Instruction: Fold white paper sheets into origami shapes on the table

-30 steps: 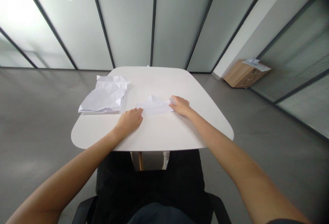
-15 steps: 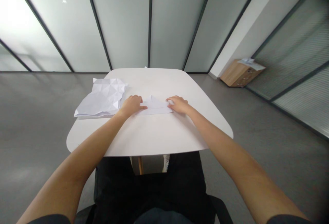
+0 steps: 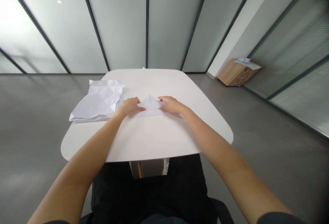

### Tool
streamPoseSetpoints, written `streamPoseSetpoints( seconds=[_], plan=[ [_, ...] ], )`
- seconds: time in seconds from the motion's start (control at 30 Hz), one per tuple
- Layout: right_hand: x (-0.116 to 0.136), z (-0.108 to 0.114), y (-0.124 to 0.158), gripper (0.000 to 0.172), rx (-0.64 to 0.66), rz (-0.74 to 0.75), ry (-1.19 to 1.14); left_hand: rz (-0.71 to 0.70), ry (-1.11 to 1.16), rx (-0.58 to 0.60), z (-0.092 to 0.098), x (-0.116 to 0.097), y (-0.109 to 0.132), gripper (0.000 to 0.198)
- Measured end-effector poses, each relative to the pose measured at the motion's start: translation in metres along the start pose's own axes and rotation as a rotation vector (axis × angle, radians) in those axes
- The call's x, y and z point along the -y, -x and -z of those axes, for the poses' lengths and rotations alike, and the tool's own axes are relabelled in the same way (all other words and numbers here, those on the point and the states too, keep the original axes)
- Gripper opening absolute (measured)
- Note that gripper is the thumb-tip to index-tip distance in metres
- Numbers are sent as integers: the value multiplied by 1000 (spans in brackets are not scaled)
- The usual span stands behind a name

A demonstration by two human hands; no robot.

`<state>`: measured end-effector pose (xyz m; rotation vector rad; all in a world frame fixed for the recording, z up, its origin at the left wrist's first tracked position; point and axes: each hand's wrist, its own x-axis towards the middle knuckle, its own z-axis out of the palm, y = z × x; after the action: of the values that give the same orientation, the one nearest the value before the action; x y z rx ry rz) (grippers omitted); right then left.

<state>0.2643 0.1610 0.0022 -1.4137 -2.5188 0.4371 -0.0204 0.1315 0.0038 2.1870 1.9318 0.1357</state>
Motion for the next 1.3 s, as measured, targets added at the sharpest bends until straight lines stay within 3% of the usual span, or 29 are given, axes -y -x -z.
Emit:
streamPoseSetpoints(
  seconds=[0.17, 0.23, 0.37, 0.47, 0.67, 0.8, 0.97, 1.1, 1.3],
  plan=[
    [-5, -1, 3, 73, -10, -50, -86, -65, 76, -26, -2, 6, 5, 64],
    [-10, 3, 5, 62, 6, -54, -109, -125, 83, -21, 0, 10, 7, 59],
    [-20, 9, 9, 24, 68, 4, -140, -231, 121, -19, 6, 15, 13, 42],
    [-25, 12, 9, 18, -55, 56, -122, -307, 178, -51, 13, 15, 17, 30],
    [-24, 21, 11, 16, -371, 247, -24, -420, 279, -380, 26, 12, 21, 22],
    [-16, 18, 26, 23, -405, 329, 250, -490, 93, -500, 27, 8, 32, 23],
    [-11, 0, 46, 27, -311, 418, 471, -481, -287, -427, 11, 0, 54, 29],
    [-10, -6, 50, 25, -214, 437, 534, -485, -334, -320, -2, -4, 69, 27],
    [-11, -7, 54, 29, -155, 405, 434, -435, -318, -248, -6, -3, 80, 32]
  ],
)
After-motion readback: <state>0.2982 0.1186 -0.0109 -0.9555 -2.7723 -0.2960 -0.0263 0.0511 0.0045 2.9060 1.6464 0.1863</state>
